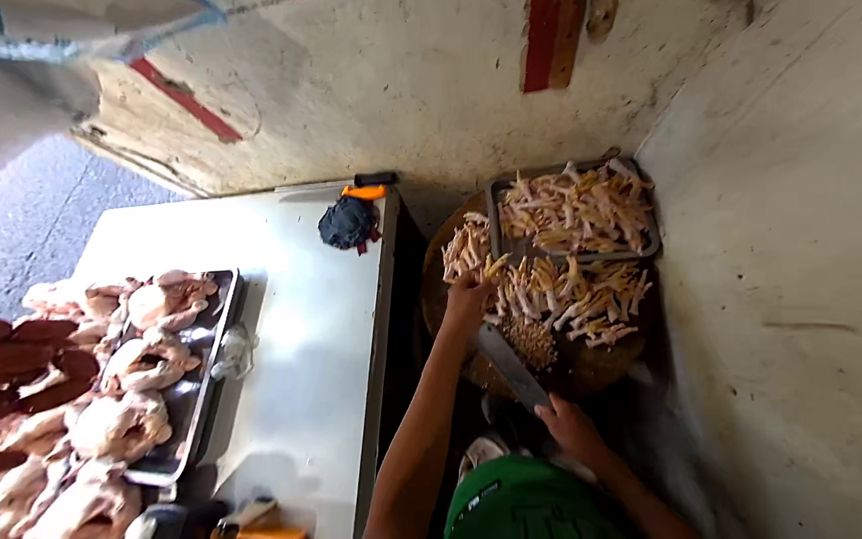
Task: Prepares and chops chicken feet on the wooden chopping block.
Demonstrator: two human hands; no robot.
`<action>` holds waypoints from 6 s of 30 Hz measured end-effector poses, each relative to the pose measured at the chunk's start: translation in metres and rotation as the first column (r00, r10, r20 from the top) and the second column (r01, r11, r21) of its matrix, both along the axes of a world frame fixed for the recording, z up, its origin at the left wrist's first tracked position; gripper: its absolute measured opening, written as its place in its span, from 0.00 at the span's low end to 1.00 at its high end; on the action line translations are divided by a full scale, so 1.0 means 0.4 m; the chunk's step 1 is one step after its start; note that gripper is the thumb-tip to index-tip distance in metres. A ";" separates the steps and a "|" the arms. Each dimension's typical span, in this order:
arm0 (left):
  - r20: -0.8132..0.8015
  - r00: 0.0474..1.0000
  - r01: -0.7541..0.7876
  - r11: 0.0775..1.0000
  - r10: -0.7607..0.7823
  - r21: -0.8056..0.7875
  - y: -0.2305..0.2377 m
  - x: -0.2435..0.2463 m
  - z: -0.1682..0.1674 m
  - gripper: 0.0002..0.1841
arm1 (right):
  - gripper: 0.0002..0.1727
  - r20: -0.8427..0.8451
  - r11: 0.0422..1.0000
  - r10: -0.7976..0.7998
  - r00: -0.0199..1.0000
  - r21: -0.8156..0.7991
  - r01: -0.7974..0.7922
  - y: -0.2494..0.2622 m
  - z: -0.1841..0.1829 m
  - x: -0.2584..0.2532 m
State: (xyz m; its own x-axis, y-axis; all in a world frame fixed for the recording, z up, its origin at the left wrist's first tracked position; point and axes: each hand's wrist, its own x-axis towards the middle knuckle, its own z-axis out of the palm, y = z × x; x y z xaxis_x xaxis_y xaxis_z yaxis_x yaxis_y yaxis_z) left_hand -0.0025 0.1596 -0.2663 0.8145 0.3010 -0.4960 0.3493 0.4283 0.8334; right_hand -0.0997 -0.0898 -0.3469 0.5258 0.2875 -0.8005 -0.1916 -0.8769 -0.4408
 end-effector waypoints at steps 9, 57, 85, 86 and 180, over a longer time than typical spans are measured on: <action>-0.197 0.976 0.190 0.817 -0.096 0.544 -0.029 -0.419 -0.175 0.09 | 0.24 0.188 0.997 -0.082 0.979 0.019 0.080 0.032 0.009 -0.041; -0.364 0.906 -0.047 0.905 0.217 0.423 -0.146 -0.471 -0.308 0.11 | 0.24 0.341 0.936 0.335 0.878 -0.228 -0.269 0.078 0.058 -0.123; -0.137 0.990 0.111 0.488 0.018 0.866 0.129 0.069 -0.088 0.19 | 0.27 0.177 0.994 -0.048 0.983 -0.090 0.064 -0.059 0.002 -0.065; -0.216 0.976 0.207 0.410 -0.026 0.888 0.140 0.123 -0.103 0.19 | 0.27 0.157 0.994 -0.051 0.986 -0.084 0.065 -0.063 -0.002 -0.061; -0.285 0.925 -0.096 0.878 0.253 0.468 -0.133 -0.470 -0.329 0.11 | 0.24 0.229 0.963 0.228 0.946 -0.195 -0.185 0.065 0.034 -0.091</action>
State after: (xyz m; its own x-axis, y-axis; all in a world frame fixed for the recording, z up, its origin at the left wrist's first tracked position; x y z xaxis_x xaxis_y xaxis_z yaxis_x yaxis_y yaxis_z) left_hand -0.1906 0.1066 -0.3981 0.5417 0.6713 -0.5059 0.5888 0.1264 0.7983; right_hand -0.1361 -0.0639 -0.3332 0.6564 0.2832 -0.6992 0.0980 -0.9510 -0.2932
